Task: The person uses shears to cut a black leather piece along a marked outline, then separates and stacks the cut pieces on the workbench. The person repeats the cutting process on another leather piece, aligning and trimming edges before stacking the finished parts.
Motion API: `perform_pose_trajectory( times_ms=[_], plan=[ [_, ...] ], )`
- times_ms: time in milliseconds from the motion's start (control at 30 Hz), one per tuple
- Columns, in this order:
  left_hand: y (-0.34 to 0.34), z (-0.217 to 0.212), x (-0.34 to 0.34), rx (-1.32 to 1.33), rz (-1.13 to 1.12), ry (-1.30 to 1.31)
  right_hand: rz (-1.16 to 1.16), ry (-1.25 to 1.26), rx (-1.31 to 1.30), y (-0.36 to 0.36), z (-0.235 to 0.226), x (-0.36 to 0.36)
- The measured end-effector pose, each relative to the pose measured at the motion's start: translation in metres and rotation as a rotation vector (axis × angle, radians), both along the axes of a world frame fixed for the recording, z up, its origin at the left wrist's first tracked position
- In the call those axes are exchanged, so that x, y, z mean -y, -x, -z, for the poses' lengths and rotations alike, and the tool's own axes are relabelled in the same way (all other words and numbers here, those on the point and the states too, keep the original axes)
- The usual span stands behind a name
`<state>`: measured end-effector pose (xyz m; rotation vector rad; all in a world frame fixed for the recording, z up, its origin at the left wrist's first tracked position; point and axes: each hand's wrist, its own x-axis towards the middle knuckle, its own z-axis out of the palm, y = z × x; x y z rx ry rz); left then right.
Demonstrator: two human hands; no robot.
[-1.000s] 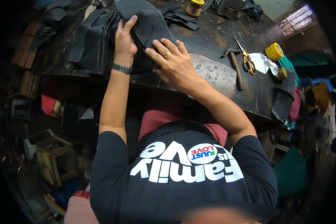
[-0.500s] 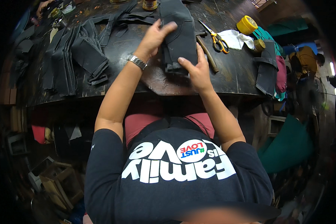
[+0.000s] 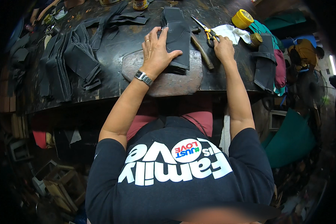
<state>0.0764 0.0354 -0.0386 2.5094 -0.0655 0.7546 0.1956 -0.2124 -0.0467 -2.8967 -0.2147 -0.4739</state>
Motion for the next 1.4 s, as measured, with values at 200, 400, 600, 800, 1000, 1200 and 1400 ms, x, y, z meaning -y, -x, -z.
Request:
perform_pose_trajectory(
  times_ms=[200,400,600,800,1000,1200,1400],
  plan=[
    [-0.010,-0.007,-0.002,-0.226,0.032,0.208,0.014,0.231,-0.096,-0.034,0.014,0.005],
    [-0.018,-0.011,-0.015,-0.401,0.112,0.395,0.007,0.105,-0.371,-0.038,-0.003,0.019],
    [0.014,-0.007,-0.012,-0.148,0.301,0.941,-0.250,-1.113,-0.860,0.060,-0.028,0.059],
    [0.054,0.003,0.008,-0.331,0.642,1.682,-0.210,-1.245,-1.007,0.188,-0.007,0.038],
    [0.075,0.005,0.022,-0.588,0.559,1.873,-0.253,-1.054,-1.134,0.239,-0.011,0.049],
    [0.086,0.009,0.041,-0.534,0.565,1.789,-0.262,-0.860,-1.077,0.260,-0.021,0.071],
    [0.092,0.020,0.050,-0.450,0.599,1.635,-0.181,-0.859,-1.014,0.267,-0.016,0.073]
  ],
)
